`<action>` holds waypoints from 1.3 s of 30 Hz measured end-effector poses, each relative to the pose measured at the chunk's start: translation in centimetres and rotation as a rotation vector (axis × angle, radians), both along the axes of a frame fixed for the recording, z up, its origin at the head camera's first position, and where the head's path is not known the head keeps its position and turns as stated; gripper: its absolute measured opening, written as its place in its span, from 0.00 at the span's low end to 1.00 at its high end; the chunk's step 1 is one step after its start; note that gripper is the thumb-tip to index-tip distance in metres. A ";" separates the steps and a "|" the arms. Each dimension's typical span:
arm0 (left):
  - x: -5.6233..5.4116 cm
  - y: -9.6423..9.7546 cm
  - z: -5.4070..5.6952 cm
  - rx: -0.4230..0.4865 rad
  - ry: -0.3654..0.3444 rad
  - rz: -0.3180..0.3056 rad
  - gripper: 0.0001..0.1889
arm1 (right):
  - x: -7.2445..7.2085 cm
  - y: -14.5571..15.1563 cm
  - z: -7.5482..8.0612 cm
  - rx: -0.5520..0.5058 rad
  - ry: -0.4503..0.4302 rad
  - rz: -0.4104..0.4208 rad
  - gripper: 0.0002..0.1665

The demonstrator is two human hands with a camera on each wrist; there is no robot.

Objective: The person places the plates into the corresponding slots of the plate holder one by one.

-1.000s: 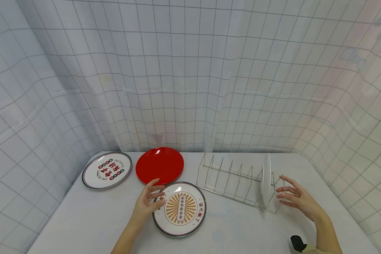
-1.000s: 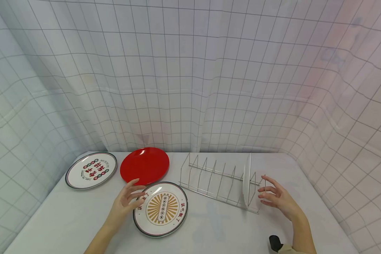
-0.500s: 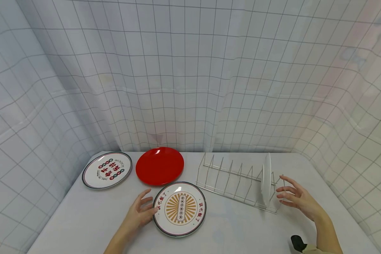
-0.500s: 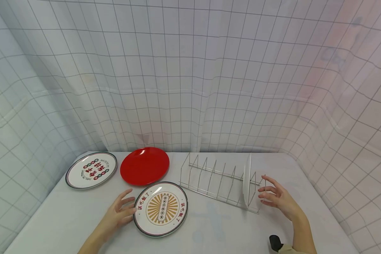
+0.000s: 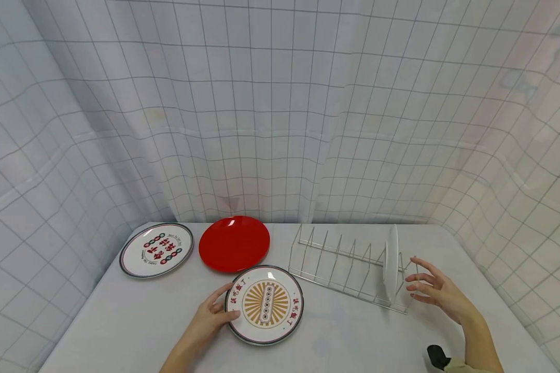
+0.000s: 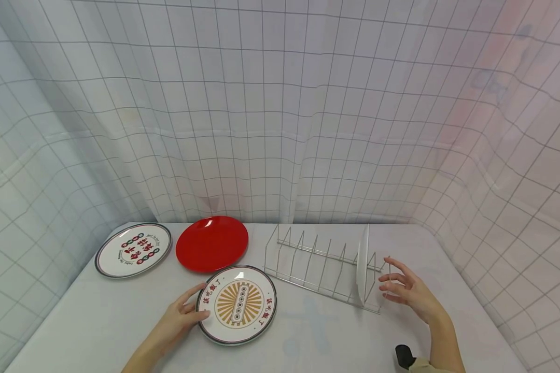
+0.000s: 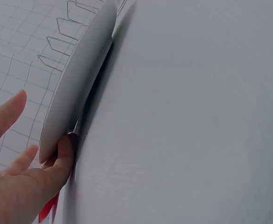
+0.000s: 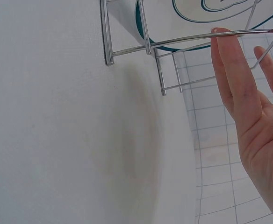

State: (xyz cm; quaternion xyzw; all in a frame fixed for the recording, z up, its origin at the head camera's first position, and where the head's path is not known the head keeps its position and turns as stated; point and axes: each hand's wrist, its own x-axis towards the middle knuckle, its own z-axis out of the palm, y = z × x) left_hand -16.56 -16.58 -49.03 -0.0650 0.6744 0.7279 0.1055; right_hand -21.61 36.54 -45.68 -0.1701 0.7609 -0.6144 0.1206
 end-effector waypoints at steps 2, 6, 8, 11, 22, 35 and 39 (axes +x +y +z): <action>-0.1 0.0 -0.1 -0.011 0.003 -0.012 0.40 | 0.0 0.0 0.0 0.004 0.001 -0.003 0.34; -0.2 0.1 -0.1 0.010 0.007 -0.032 0.41 | 0.0 0.0 0.0 -0.001 0.002 -0.005 0.34; -0.1 0.1 -0.1 0.033 0.007 -0.050 0.42 | 0.0 0.0 -0.1 -0.007 0.000 -0.003 0.34; -0.1 0.1 -0.1 0.071 0.008 -0.071 0.43 | 0.0 0.0 -0.1 -0.009 0.000 0.001 0.34; 0.0 -0.2 -0.3 0.258 0.010 -0.133 0.43 | 0.0 0.0 0.0 0.000 -0.001 -0.008 0.34; 0.3 -0.6 1.9 0.322 0.101 -0.071 0.41 | 0.0 0.0 0.0 -0.006 -0.003 -0.006 0.34; -0.2 -1.1 3.8 0.252 0.166 -0.084 0.39 | 0.0 0.0 0.0 -0.006 -0.001 -0.005 0.34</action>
